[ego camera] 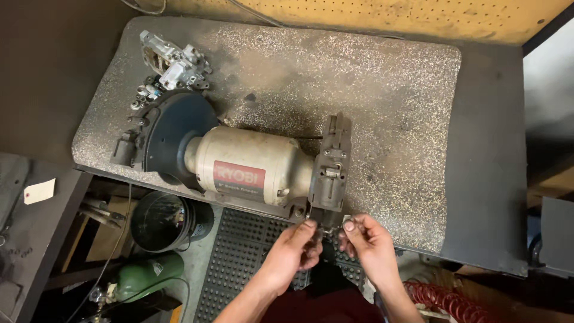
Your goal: The person grinds several small metal parts one by one against a bench grinder wheel. They pick up each part from a pile on the workbench, hold it against the spinning wheel, rotate it to grind different edges, and then place it back on the bench.
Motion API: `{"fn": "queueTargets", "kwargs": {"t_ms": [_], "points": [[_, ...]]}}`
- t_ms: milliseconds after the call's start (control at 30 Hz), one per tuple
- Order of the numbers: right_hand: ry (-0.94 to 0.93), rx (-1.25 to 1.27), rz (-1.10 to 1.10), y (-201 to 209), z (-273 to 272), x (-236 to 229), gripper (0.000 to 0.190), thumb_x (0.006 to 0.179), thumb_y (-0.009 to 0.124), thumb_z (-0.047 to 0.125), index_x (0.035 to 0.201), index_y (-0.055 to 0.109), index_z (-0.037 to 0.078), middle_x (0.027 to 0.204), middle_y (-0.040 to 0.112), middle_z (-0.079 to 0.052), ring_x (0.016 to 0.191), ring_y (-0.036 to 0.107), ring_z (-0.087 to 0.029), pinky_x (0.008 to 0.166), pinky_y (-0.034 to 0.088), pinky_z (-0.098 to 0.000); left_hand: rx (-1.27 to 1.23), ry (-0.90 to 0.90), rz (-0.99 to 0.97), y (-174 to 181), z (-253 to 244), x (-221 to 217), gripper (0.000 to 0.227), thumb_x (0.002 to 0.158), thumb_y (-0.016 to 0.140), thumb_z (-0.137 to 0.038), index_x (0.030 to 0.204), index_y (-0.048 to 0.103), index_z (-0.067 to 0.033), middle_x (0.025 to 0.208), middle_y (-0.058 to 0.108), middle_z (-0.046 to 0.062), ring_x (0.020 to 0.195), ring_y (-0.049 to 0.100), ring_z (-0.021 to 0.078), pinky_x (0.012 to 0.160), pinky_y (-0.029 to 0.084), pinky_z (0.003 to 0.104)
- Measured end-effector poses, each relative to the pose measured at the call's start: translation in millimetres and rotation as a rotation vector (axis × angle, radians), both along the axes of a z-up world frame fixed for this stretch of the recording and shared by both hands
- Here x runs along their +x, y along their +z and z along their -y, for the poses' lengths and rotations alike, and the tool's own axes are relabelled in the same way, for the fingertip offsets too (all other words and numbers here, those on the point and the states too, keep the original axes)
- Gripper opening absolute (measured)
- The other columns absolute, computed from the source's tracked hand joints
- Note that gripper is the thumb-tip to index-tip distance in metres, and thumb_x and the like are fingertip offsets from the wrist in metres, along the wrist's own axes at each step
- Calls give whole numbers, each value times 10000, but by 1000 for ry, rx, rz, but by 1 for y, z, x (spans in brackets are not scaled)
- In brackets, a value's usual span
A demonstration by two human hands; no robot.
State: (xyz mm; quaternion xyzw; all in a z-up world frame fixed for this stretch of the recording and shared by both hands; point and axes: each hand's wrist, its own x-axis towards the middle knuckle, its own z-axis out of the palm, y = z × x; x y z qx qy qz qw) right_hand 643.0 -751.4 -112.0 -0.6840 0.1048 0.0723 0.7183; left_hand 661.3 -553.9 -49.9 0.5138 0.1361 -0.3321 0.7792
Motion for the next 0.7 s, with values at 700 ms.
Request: {"fn": "queueTargets", "kwargs": {"t_ms": [700], "points": [[-122, -512, 109, 21, -15, -17, 151, 965, 708, 293, 942, 718, 144, 663, 730, 42, 495, 511, -53, 448, 402, -255, -18, 169, -46, -34, -15, 1, 285, 1124, 479, -239, 856, 431, -154, 712, 403, 1, 570, 309, 85, 454, 192, 240]]}}
